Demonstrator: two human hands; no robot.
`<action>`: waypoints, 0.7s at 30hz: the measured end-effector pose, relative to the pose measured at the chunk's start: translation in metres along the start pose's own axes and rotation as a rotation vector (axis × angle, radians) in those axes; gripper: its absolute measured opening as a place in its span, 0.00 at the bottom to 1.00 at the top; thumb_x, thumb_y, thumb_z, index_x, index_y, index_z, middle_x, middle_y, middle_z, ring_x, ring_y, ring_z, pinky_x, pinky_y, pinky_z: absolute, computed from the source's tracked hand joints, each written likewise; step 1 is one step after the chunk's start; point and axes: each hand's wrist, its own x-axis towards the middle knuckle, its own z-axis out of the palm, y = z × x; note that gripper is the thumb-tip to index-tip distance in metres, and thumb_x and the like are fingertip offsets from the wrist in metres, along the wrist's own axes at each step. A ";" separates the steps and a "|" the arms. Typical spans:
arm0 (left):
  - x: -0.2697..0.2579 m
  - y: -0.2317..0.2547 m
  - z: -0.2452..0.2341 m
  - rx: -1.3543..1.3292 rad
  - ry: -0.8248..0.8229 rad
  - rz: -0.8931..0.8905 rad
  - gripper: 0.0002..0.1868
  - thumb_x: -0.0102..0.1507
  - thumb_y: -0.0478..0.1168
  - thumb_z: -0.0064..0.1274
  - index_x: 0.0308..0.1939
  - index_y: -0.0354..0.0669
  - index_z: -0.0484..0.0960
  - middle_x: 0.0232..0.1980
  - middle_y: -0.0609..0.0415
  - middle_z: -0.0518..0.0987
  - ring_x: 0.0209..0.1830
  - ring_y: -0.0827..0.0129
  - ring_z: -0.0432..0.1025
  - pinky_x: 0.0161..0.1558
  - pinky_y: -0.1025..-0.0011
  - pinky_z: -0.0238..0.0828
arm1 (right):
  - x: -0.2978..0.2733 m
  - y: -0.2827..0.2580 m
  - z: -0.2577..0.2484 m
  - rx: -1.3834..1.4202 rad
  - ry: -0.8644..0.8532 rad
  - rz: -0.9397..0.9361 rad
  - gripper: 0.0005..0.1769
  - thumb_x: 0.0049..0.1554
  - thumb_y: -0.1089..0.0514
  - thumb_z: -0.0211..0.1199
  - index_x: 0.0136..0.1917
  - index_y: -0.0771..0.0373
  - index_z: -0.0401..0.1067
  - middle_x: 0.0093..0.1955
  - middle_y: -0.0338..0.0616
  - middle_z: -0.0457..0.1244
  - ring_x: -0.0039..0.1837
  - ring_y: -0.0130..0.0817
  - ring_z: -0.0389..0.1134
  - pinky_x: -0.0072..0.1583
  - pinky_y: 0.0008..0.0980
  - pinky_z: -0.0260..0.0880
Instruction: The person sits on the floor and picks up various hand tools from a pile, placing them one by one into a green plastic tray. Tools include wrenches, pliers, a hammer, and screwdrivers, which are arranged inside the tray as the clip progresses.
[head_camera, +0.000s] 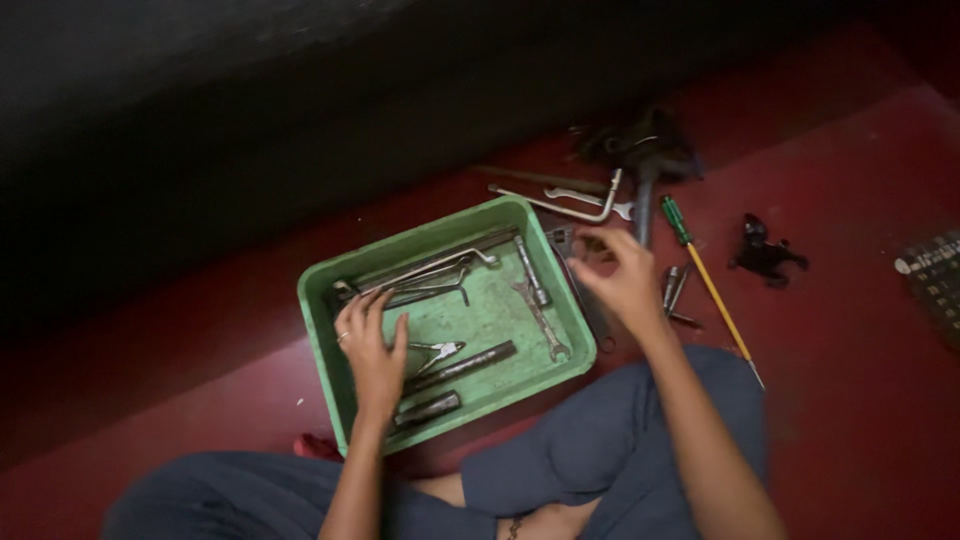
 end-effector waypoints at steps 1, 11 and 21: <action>-0.001 0.002 0.000 -0.004 -0.013 0.006 0.22 0.65 0.40 0.57 0.63 0.43 0.77 0.66 0.48 0.73 0.72 0.49 0.59 0.70 0.52 0.55 | -0.007 -0.014 0.003 -0.044 -0.075 -0.094 0.24 0.50 0.53 0.72 0.59 0.64 0.76 0.55 0.52 0.69 0.52 0.49 0.72 0.56 0.42 0.72; -0.002 0.001 0.007 -0.016 -0.094 -0.026 0.21 0.64 0.39 0.59 0.61 0.41 0.79 0.60 0.47 0.76 0.65 0.51 0.65 0.66 0.55 0.62 | -0.053 -0.052 0.044 -0.546 -0.536 -0.104 0.28 0.45 0.51 0.76 0.58 0.60 0.74 0.54 0.48 0.70 0.51 0.50 0.72 0.49 0.45 0.72; -0.036 0.040 0.057 -1.382 -0.851 -0.918 0.29 0.70 0.51 0.51 0.65 0.29 0.74 0.56 0.45 0.81 0.53 0.65 0.78 0.56 0.67 0.78 | -0.063 -0.087 0.054 -0.204 -0.523 0.246 0.35 0.47 0.47 0.77 0.65 0.55 0.72 0.38 0.50 0.71 0.33 0.30 0.70 0.38 0.33 0.68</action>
